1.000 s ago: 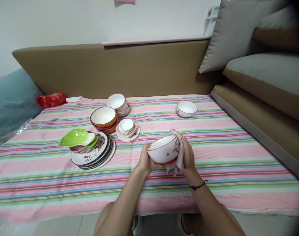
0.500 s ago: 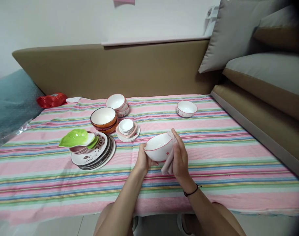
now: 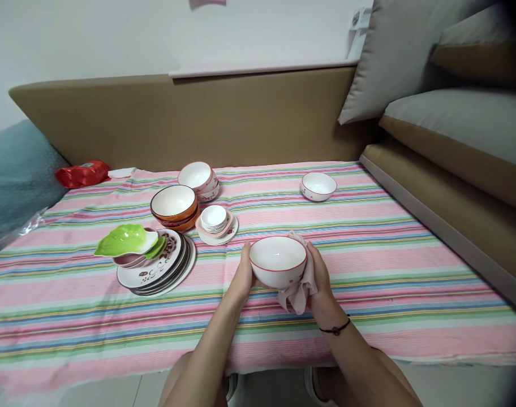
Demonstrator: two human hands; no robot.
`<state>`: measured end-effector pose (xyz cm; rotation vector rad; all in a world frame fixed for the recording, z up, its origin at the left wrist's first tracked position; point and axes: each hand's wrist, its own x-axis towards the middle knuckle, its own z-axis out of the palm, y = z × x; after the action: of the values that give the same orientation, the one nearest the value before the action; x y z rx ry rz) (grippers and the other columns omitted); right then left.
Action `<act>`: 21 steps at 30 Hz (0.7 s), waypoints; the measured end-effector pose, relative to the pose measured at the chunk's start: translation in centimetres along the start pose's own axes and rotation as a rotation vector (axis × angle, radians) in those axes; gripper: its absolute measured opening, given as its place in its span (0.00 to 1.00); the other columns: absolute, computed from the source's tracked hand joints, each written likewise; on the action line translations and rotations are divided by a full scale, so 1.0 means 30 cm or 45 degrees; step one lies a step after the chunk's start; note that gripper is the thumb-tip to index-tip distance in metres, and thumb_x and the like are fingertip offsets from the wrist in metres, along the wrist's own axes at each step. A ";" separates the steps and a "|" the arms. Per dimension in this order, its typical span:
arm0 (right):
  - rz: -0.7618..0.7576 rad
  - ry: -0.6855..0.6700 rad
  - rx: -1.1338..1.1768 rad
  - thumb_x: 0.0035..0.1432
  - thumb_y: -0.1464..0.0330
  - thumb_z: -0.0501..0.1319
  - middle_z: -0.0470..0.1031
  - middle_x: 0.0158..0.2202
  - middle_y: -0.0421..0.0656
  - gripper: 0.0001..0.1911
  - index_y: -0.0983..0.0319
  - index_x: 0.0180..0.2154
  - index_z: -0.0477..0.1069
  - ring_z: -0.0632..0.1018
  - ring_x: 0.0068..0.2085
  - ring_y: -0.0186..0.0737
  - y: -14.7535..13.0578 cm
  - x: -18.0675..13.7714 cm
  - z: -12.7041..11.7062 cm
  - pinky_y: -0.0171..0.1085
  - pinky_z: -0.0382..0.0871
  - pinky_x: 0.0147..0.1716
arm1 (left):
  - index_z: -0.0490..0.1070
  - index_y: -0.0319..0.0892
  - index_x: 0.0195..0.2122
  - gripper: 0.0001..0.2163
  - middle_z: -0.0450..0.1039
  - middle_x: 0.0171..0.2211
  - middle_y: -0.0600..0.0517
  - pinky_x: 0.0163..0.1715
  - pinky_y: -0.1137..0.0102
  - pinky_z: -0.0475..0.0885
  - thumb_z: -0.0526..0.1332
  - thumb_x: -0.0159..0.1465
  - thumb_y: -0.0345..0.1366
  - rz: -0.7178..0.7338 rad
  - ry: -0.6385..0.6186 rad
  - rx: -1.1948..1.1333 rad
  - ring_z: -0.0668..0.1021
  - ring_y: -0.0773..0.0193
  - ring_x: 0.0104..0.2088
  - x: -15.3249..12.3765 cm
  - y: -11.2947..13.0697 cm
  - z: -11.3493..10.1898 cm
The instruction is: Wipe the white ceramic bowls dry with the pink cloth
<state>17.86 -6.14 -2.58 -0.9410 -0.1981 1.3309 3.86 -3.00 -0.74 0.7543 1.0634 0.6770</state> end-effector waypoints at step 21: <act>0.029 0.254 -0.168 0.53 0.55 0.62 0.77 0.21 0.40 0.16 0.61 0.34 0.76 0.78 0.26 0.45 -0.010 0.076 -0.063 0.41 0.74 0.25 | 0.61 0.45 0.61 0.35 0.73 0.44 0.47 0.39 0.67 0.69 0.68 0.54 0.49 0.457 0.016 0.731 0.75 0.63 0.33 0.012 -0.018 -0.028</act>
<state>19.90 -4.99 -4.44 -1.1835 -0.1229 1.2471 3.26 -2.85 -1.61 1.4636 1.1587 0.6818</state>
